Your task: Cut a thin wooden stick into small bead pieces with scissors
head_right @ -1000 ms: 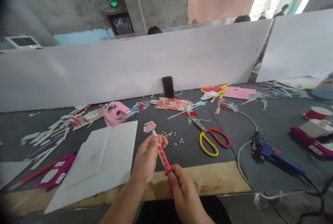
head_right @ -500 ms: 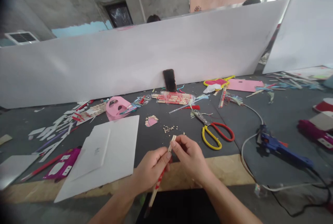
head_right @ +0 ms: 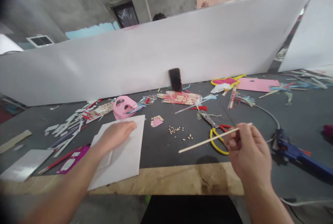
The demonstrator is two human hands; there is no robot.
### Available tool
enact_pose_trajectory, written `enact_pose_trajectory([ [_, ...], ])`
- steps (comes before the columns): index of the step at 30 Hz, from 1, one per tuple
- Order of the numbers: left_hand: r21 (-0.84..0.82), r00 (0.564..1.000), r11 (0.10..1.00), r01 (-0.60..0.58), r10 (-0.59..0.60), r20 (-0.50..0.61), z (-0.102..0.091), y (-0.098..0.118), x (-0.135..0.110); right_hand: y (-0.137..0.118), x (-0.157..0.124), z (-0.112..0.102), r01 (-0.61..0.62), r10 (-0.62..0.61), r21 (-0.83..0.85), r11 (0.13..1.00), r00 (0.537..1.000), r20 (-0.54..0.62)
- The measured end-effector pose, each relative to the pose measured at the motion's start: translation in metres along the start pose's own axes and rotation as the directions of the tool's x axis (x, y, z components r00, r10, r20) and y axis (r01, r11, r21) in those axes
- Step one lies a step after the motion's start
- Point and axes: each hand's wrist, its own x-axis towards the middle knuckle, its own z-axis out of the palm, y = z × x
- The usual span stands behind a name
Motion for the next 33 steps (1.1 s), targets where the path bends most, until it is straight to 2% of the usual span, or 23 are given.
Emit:
enact_pose_trajectory([
  [2,0.025,0.996,0.997,0.076,-0.075,-0.054,-0.008,-0.018,0.022,0.005,-0.010,-0.004,-0.032,0.037,-0.095,0.995,0.998,0.050],
  [3,0.031,0.991,0.994,0.106,-0.103,-0.081,-0.009,-0.019,0.029,0.010,-0.015,-0.006,-0.038,0.050,-0.146,0.989,0.995,0.081],
  [5,0.004,0.990,0.997,0.083,-0.082,-0.115,-0.007,-0.006,0.028,0.021,-0.026,-0.006,-0.034,0.081,-0.265,0.964,0.983,0.168],
  [7,-0.253,0.985,0.956,-0.147,0.117,-0.131,0.002,0.027,0.012,0.032,-0.036,-0.003,-0.004,0.122,-0.392,0.920,0.953,0.278],
  [9,-0.525,0.954,0.800,-0.291,0.283,-0.097,0.013,0.068,-0.014,0.041,-0.048,0.003,0.049,0.150,-0.474,0.879,0.916,0.372],
  [11,-0.706,0.900,0.628,-0.327,0.435,-0.031,0.022,0.106,-0.037,0.046,-0.059,0.008,0.111,0.167,-0.522,0.845,0.874,0.456],
  [12,-0.757,0.885,0.572,-0.316,0.466,-0.018,0.025,0.120,-0.046,0.047,-0.062,0.010,0.147,0.180,-0.543,0.827,0.846,0.503],
  [13,-0.788,0.874,0.538,-0.298,0.485,0.001,0.028,0.130,-0.051,0.047,-0.064,0.010,0.193,0.194,-0.562,0.804,0.809,0.555],
  [14,-0.803,0.888,0.530,-0.273,0.460,0.002,0.031,0.136,-0.055,0.046,-0.063,0.009,0.254,0.198,-0.580,0.774,0.772,0.603],
  [16,-0.810,0.924,0.539,-0.230,0.383,-0.008,0.038,0.133,-0.057,0.042,-0.051,0.000,0.409,0.176,-0.615,0.675,0.720,0.672],
  [17,-0.813,0.945,0.549,-0.196,0.326,-0.008,0.042,0.128,-0.057,0.041,-0.041,-0.007,0.496,0.124,-0.636,0.592,0.723,0.680],
  [19,-0.818,0.978,0.566,-0.107,0.209,0.017,0.052,0.112,-0.058,0.041,-0.015,-0.025,0.597,0.011,-0.715,0.365,0.765,0.644],
  [20,-0.821,0.989,0.567,-0.065,0.144,0.021,0.056,0.104,-0.059,0.042,0.000,-0.035,0.642,-0.040,-0.731,0.230,0.757,0.652],
  [22,-0.813,0.998,0.581,-0.039,0.059,-0.006,0.063,0.093,-0.061,0.047,0.025,-0.051,0.690,-0.025,-0.722,-0.046,0.722,0.691],
  [25,-0.725,0.992,0.681,-0.107,0.026,-0.122,0.066,0.089,-0.060,0.055,0.050,-0.063,0.665,0.007,-0.735,-0.131,0.742,0.670],
  [29,-0.481,0.953,0.839,-0.254,0.132,-0.272,0.062,0.094,-0.037,0.059,0.063,-0.059,0.618,0.048,-0.772,-0.152,0.784,0.619],
  [33,-0.272,0.927,0.904,-0.331,0.258,-0.272,0.061,0.100,-0.006,0.053,0.068,-0.055,0.530,0.055,-0.839,-0.125,0.848,0.528],
])
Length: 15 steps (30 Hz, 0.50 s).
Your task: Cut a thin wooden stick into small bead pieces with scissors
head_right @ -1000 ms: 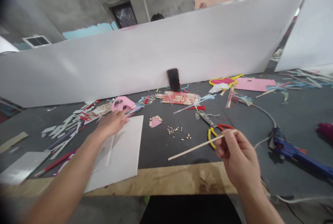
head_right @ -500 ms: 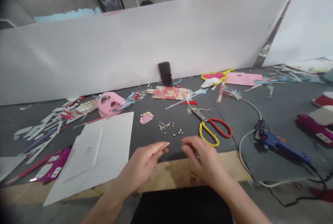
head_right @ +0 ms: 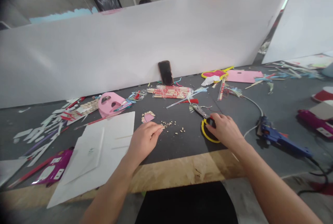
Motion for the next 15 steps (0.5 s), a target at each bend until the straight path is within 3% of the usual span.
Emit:
enact_pose_trajectory([
  [5,0.092,0.999,0.996,0.007,-0.011,0.035,0.012,-0.009,0.013,0.002,-0.013,-0.018,-0.145,0.146,0.142,0.979,0.989,0.005],
  [7,0.104,0.998,0.994,0.046,-0.051,0.042,0.017,-0.015,0.013,-0.001,-0.023,-0.026,-0.225,0.226,0.376,0.899,0.973,0.042],
  [8,0.108,0.997,0.992,0.066,-0.071,0.043,0.019,-0.019,0.012,-0.004,-0.028,-0.029,-0.282,0.284,0.571,0.771,0.955,0.088],
  [10,0.117,0.993,0.988,0.099,-0.105,0.049,0.022,-0.024,0.011,-0.013,-0.038,-0.031,-0.338,0.353,0.856,0.391,0.914,0.200],
  [12,0.131,0.989,0.983,0.126,-0.134,0.057,0.023,-0.026,0.010,-0.025,-0.047,-0.029,-0.319,0.317,0.928,0.192,0.915,0.249],
  [15,0.150,0.986,0.976,0.157,-0.164,0.030,0.024,-0.020,0.009,-0.045,-0.059,-0.018,-0.328,0.091,0.943,-0.061,0.939,0.333],
])
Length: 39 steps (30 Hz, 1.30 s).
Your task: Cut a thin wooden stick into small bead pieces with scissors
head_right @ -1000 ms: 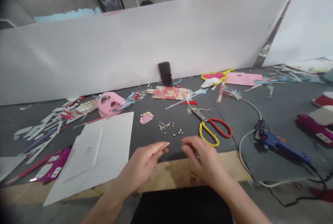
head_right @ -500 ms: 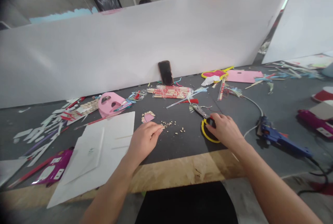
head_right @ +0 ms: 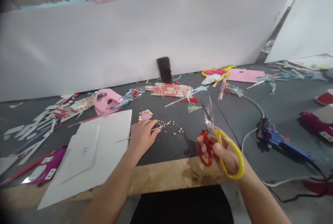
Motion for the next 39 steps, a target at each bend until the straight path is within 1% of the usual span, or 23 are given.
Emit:
enact_pose_trajectory([
  [1,-0.005,1.000,1.000,-0.008,0.008,-0.010,0.000,0.004,-0.001,0.005,-0.002,0.005,-0.013,0.011,0.044,0.999,0.999,0.048],
  [3,-0.034,0.998,0.997,-0.063,0.063,-0.003,0.002,0.013,-0.003,0.015,-0.006,0.013,0.009,-0.014,0.096,0.995,0.999,0.052],
  [6,-0.073,0.983,0.983,-0.165,0.170,0.062,0.006,0.027,-0.004,0.022,-0.008,0.018,0.023,-0.021,0.143,0.989,1.000,-0.017],
  [10,-0.041,0.969,0.973,-0.227,0.230,0.093,0.013,0.040,-0.001,0.024,-0.008,0.017,0.005,0.015,0.201,0.980,0.995,-0.097],
  [13,-0.010,0.969,0.973,-0.229,0.229,0.090,0.018,0.046,0.001,0.027,-0.010,0.018,0.018,0.013,0.205,0.979,0.989,-0.150],
  [15,-0.030,0.977,0.979,-0.201,0.202,0.072,0.020,0.048,0.002,0.029,-0.011,0.019,0.023,0.005,0.185,0.982,0.989,-0.147],
  [17,-0.122,0.985,0.979,-0.160,0.168,0.050,0.021,0.048,0.002,0.032,-0.012,0.018,0.044,-0.024,0.158,0.986,0.992,-0.125],
  [19,-0.307,0.991,0.945,-0.115,0.129,0.025,0.018,0.046,0.001,0.031,-0.012,0.017,0.072,-0.059,0.124,0.990,0.993,-0.100],
  [20,-0.425,0.995,0.902,-0.077,0.095,0.023,0.016,0.044,0.000,0.030,-0.013,0.016,0.082,-0.074,0.092,0.992,0.994,-0.086],
  [21,-0.548,0.998,0.836,-0.021,0.050,0.037,0.013,0.043,0.000,0.027,-0.013,0.014,0.089,-0.086,0.036,0.995,0.994,-0.073],
  [23,-0.753,0.992,0.646,0.124,-0.055,0.116,0.009,0.041,0.000,0.019,-0.014,0.013,0.127,-0.136,-0.156,0.980,0.990,-0.045],
  [24,-0.820,0.982,0.541,0.188,-0.094,0.164,0.008,0.040,0.000,0.014,-0.014,0.013,0.161,-0.173,-0.287,0.944,0.985,-0.016],
  [25,-0.868,0.973,0.440,0.231,-0.115,0.201,0.007,0.039,0.000,0.010,-0.014,0.013,0.201,-0.207,-0.424,0.883,0.978,0.032],
  [26,-0.904,0.968,0.348,0.251,-0.120,0.222,0.007,0.039,0.000,0.006,-0.013,0.015,0.246,-0.234,-0.551,0.797,0.968,0.095],
  [28,-0.952,0.966,0.177,0.251,-0.110,0.234,0.008,0.038,-0.001,0.001,-0.011,0.018,0.339,-0.257,-0.742,0.578,0.939,0.229],
  [30,-0.965,0.962,0.009,0.262,-0.083,0.261,0.009,0.038,-0.002,-0.001,-0.008,0.022,0.397,-0.272,-0.846,0.357,0.910,0.313],
  [31,-0.960,0.958,-0.067,0.273,-0.076,0.278,0.009,0.038,-0.002,0.000,-0.007,0.024,0.410,-0.284,-0.871,0.271,0.899,0.334],
  [32,-0.950,0.953,-0.133,0.281,-0.079,0.293,0.009,0.038,-0.002,0.000,-0.006,0.026,0.414,-0.293,-0.886,0.206,0.891,0.348],
  [33,-0.940,0.948,-0.186,0.286,-0.087,0.306,0.009,0.038,-0.002,0.001,-0.005,0.027,0.417,-0.294,-0.894,0.166,0.886,0.359],
  [35,-0.922,0.939,-0.251,0.295,-0.105,0.328,0.008,0.037,-0.001,0.002,-0.004,0.029,0.418,-0.275,-0.898,0.139,0.887,0.370],
  [37,-0.912,0.933,-0.274,0.306,-0.105,0.345,0.008,0.036,0.001,0.003,-0.003,0.030,0.418,-0.264,-0.899,0.132,0.889,0.375],
  [39,-0.909,0.933,-0.274,0.313,-0.090,0.348,0.010,0.035,0.001,0.003,-0.003,0.032,0.423,-0.263,-0.899,0.112,0.885,0.384],
])
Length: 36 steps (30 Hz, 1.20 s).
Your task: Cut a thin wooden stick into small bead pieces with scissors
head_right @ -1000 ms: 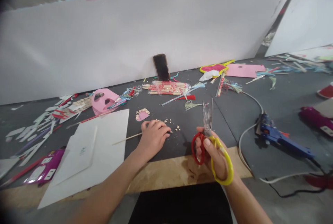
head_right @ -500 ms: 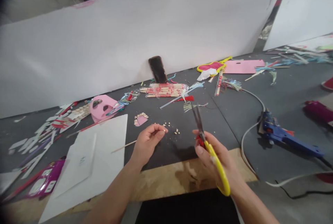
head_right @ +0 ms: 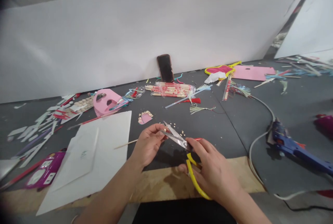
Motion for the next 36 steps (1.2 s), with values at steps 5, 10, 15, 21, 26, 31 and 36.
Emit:
enact_pose_trajectory([
  [5,0.105,1.000,0.994,-0.021,0.019,0.024,0.001,-0.001,-0.002,-0.003,0.002,0.003,0.006,-0.005,-0.015,1.000,1.000,0.017],
  [10,0.312,0.998,0.948,-0.056,0.051,0.024,0.005,0.008,-0.006,-0.004,0.002,0.004,-0.011,0.010,0.015,1.000,0.999,0.045],
  [15,0.399,0.996,0.913,-0.091,0.077,0.051,0.005,0.010,-0.008,-0.004,-0.003,0.005,-0.003,0.002,0.025,1.000,0.999,0.037],
  [21,0.416,0.995,0.905,-0.094,0.071,0.069,0.006,0.009,-0.009,-0.004,-0.005,0.006,-0.072,0.065,0.167,0.983,0.997,0.046],
  [26,0.414,0.992,0.904,-0.103,0.065,0.106,0.007,0.012,-0.012,-0.019,-0.002,-0.005,-0.386,0.206,0.629,0.674,0.917,0.342],
  [31,0.368,0.992,0.923,-0.111,0.083,0.092,0.006,0.011,-0.013,-0.027,-0.005,0.000,-0.539,0.194,0.788,0.299,0.843,0.503],
  [36,0.382,0.992,0.916,-0.124,0.108,0.063,0.007,0.010,-0.011,-0.028,-0.006,0.006,-0.546,0.252,0.754,0.366,0.838,0.484],
])
